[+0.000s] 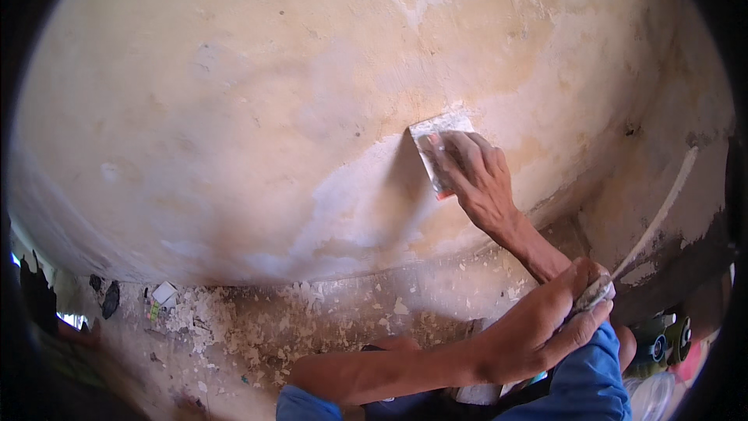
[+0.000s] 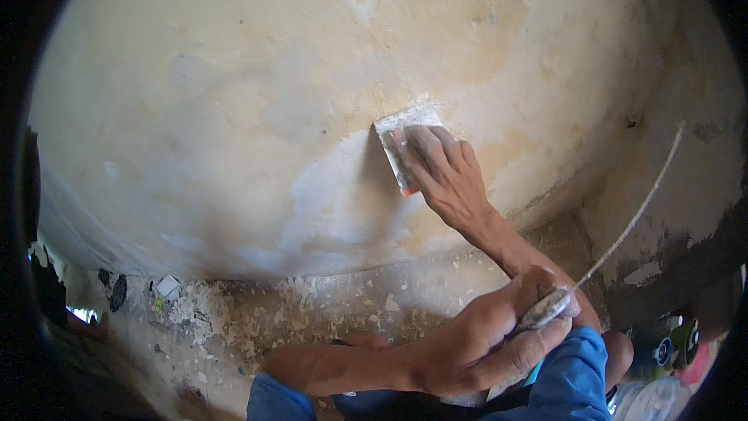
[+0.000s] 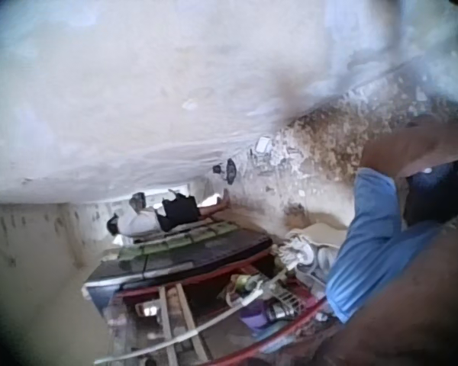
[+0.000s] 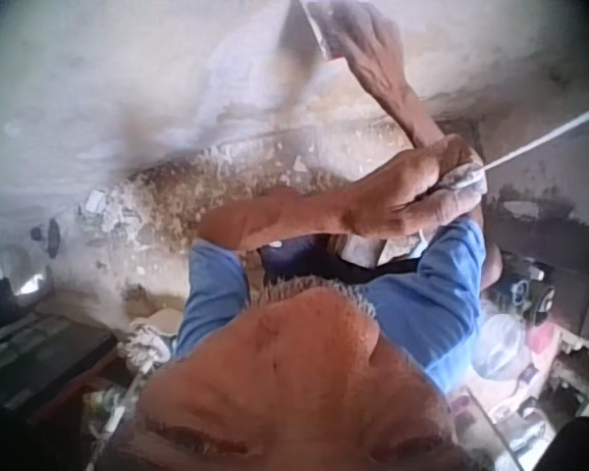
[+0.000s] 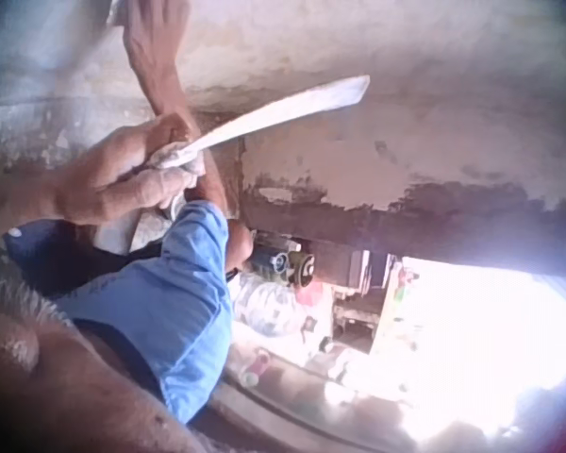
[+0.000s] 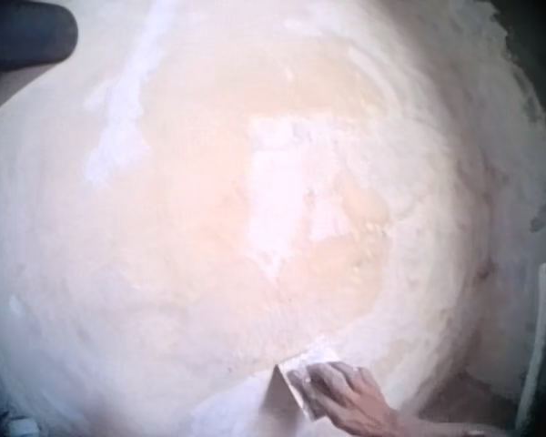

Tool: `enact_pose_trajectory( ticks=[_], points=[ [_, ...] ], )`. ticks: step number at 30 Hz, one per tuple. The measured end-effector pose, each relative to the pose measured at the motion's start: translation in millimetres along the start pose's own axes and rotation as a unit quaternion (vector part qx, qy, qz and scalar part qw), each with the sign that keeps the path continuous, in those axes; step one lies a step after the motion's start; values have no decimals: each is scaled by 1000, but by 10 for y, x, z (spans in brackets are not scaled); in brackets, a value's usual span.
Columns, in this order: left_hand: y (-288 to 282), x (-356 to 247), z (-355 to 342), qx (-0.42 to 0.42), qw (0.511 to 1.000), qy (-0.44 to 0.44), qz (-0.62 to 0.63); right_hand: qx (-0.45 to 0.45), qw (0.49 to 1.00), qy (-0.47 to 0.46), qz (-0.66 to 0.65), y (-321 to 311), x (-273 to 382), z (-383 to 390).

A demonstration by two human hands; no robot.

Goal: The person patches a damaged wall by scraping away loose material with a putty knife, applying a white patching compound from a container, and smoothing it over the surface with a scraper and a small block.

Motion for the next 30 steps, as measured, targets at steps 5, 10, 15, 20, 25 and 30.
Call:
enact_pose_trajectory(
  ticks=[5,10,15,20,25,30],
  points=[
    [131,-31,8,-34,997,55,-33,-178,976,121,28,-212,-157,-589],
    [99,37,-39,-43,996,65,-32,-103,992,76,12,84,367,-696],
    [95,4,-26,-43,996,59,-45,-90,996,23,-12,-119,305,-375],
    [105,-22,-58,-42,998,36,-28,-123,990,64,33,-98,-46,-762],
    [48,48,-63,-33,997,-24,65,29,986,-24,-162,-145,269,-13],
    [-241,-63,90,-137,987,-53,57,-222,606,414,-642,-370,-691,1087]
  ],
)
Point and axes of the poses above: each hand's wrist, its own z-axis away from the middle knuckle, its own y-axis out of the palm, x = y × z, the point moved 4 cm from there along -z, towards the middle knuckle, and after that the axes turned 9 degrees about -y, right-handed, at the moved point
